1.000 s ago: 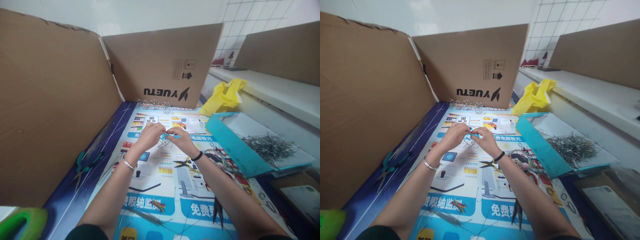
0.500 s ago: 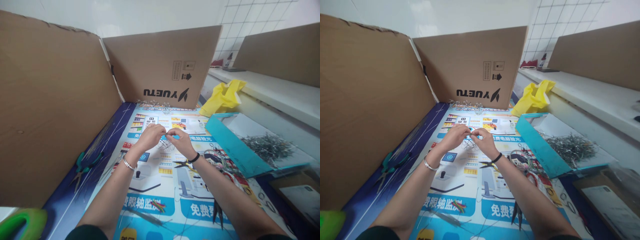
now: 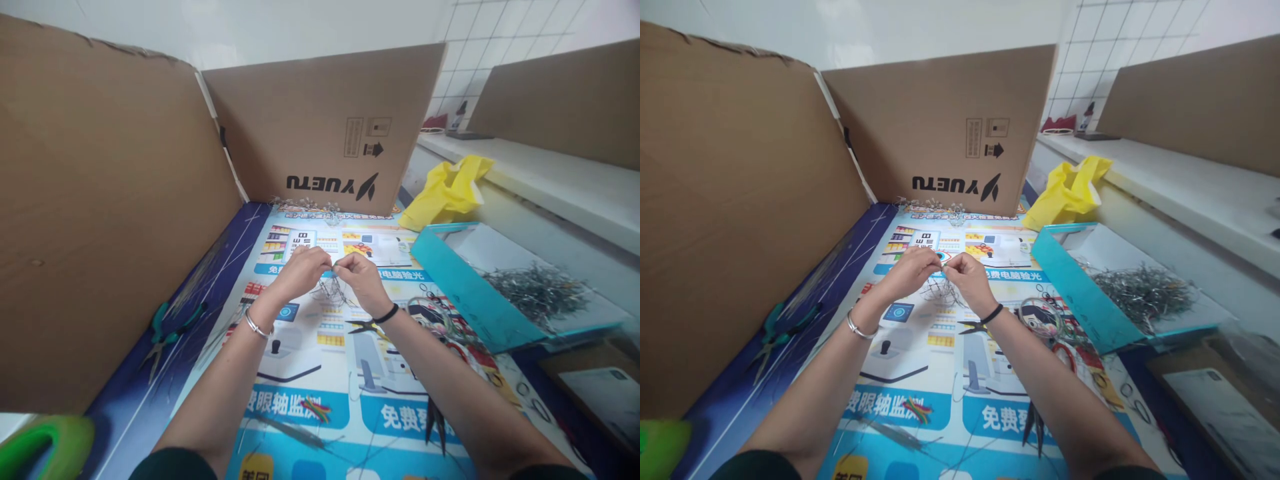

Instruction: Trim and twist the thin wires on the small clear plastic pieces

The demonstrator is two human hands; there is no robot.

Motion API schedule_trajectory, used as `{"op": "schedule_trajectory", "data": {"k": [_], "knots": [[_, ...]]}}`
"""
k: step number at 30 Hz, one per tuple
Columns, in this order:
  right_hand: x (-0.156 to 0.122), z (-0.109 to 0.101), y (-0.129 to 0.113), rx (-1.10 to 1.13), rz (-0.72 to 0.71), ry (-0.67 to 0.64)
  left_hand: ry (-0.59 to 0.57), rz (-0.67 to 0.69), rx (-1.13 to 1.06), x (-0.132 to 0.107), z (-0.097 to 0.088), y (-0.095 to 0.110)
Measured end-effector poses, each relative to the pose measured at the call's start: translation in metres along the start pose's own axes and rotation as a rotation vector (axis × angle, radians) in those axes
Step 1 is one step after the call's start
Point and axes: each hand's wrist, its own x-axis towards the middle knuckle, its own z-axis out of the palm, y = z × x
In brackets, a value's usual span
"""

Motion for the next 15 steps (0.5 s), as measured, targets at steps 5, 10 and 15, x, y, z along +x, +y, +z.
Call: {"op": "schedule_trajectory", "data": {"k": [5,10,15], "knots": [[0.0005,0.0002,0.0019,0.05,0.044,-0.019,-0.026,-0.001,-0.021,0.0,-0.0009,-0.0034],[0.002,-0.0015,0.0001,0.043,0.072,-0.058,-0.027,-0.002,-0.044,-0.0003,-0.0046,-0.005],[0.002,-0.0036,-0.0023,0.003,0.093,-0.101,-0.01,-0.003,-0.069,-0.0006,-0.0062,-0.0049]]}}
